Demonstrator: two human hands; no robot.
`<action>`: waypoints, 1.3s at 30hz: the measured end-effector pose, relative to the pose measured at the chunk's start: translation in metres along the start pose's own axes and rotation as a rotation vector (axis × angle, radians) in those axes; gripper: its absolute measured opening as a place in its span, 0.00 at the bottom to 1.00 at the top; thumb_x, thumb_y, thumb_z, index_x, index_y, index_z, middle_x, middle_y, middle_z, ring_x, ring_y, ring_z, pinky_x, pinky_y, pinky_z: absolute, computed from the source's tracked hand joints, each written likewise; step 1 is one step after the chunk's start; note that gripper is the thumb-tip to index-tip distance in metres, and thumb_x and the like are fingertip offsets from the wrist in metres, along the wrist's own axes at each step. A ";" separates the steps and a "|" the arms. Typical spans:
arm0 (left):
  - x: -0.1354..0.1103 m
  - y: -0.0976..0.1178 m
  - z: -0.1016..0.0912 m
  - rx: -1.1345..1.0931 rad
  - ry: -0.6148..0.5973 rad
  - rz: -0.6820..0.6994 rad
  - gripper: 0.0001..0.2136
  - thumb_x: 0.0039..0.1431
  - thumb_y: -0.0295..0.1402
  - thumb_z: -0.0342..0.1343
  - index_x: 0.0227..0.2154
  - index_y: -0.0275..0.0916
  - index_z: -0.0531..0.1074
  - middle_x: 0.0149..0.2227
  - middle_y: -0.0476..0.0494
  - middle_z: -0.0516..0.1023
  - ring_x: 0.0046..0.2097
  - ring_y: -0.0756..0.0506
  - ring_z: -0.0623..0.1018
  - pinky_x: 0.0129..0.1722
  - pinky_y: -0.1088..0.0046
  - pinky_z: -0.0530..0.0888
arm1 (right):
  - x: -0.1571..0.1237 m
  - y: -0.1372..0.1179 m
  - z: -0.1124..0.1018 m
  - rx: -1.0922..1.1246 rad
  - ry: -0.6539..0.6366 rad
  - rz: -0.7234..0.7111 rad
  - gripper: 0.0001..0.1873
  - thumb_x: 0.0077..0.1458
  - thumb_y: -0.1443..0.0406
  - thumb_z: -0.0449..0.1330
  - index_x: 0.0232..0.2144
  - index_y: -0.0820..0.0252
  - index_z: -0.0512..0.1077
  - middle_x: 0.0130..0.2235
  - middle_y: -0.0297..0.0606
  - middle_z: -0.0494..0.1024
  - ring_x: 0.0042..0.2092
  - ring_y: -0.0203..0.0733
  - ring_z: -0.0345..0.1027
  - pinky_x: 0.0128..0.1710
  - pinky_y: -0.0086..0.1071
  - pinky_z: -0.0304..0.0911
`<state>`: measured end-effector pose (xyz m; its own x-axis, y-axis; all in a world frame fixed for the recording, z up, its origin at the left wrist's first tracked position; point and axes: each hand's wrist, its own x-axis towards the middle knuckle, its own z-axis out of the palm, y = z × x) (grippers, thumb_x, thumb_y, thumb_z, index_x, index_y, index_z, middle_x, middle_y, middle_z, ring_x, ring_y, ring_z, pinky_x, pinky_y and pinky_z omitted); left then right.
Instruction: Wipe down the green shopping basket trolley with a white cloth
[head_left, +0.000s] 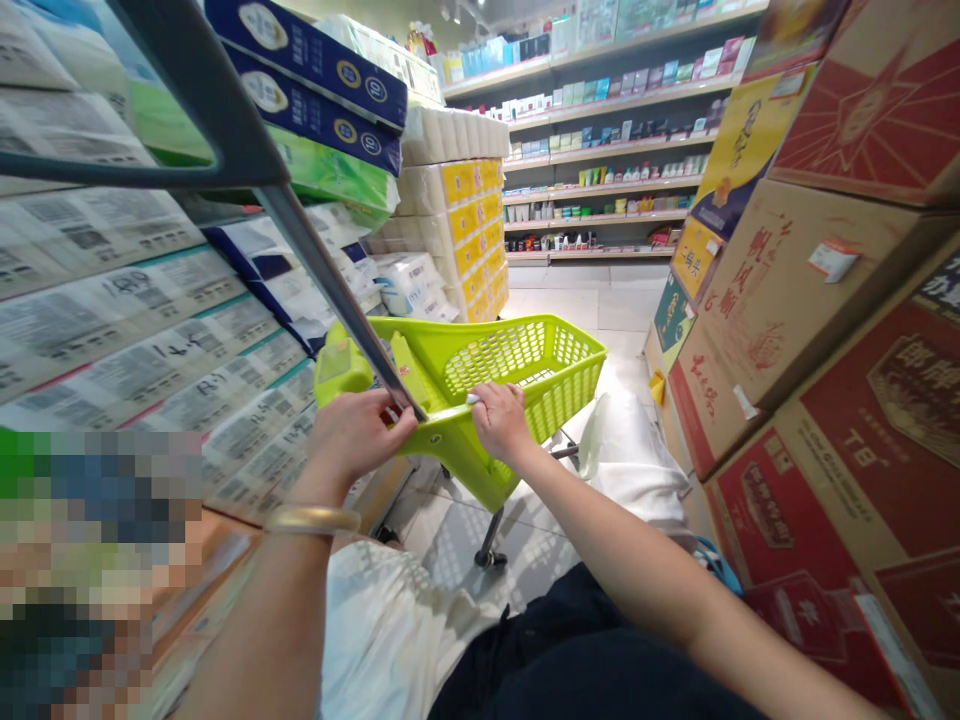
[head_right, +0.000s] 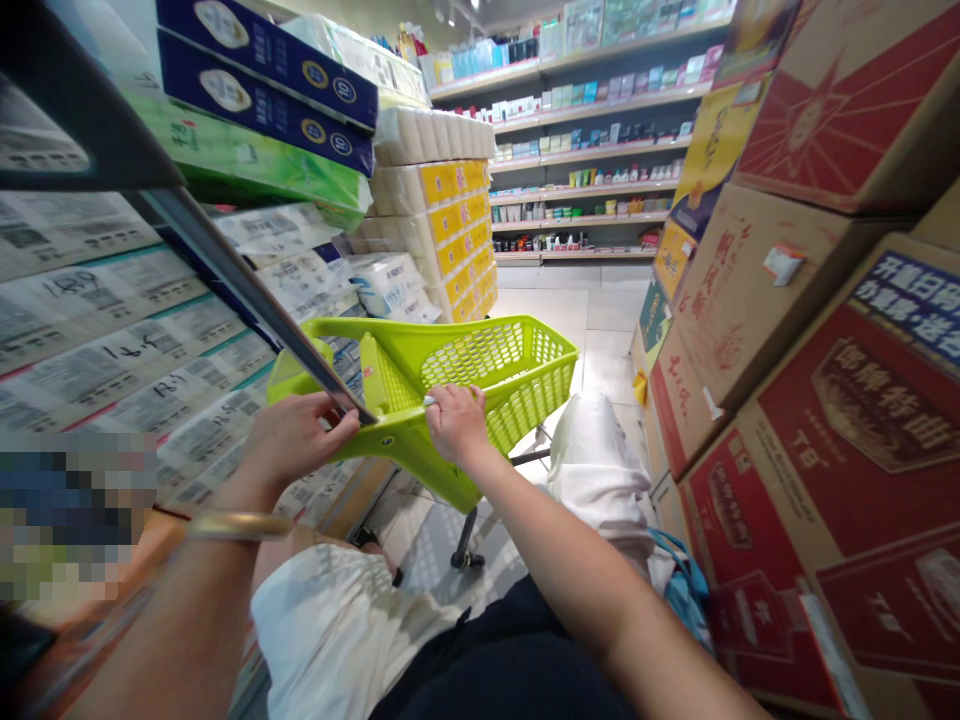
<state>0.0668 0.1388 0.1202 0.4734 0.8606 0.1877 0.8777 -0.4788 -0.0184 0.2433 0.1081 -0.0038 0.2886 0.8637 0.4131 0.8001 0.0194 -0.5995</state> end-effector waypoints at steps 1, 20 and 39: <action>0.000 0.001 -0.001 0.002 -0.002 -0.002 0.19 0.56 0.46 0.45 0.32 0.45 0.80 0.31 0.46 0.83 0.36 0.41 0.80 0.32 0.70 0.70 | 0.000 -0.001 -0.001 -0.005 -0.004 0.008 0.14 0.62 0.69 0.47 0.40 0.54 0.72 0.42 0.36 0.77 0.48 0.41 0.66 0.57 0.37 0.47; 0.003 -0.006 0.004 0.010 0.058 0.049 0.19 0.55 0.47 0.45 0.28 0.45 0.80 0.28 0.46 0.83 0.34 0.42 0.80 0.29 0.71 0.68 | 0.001 -0.020 -0.004 0.003 -0.033 -0.029 0.13 0.63 0.67 0.48 0.40 0.53 0.72 0.43 0.35 0.79 0.47 0.42 0.67 0.58 0.43 0.44; 0.001 0.002 0.002 0.046 -0.001 0.013 0.20 0.57 0.46 0.44 0.33 0.43 0.80 0.32 0.45 0.84 0.36 0.42 0.81 0.31 0.71 0.68 | -0.001 -0.018 -0.005 0.038 -0.033 -0.064 0.14 0.63 0.68 0.48 0.40 0.53 0.73 0.43 0.35 0.79 0.48 0.42 0.67 0.59 0.42 0.43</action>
<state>0.0695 0.1391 0.1187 0.4850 0.8545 0.1859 0.8739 -0.4816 -0.0660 0.2314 0.1039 0.0103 0.2196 0.8763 0.4289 0.7954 0.0937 -0.5988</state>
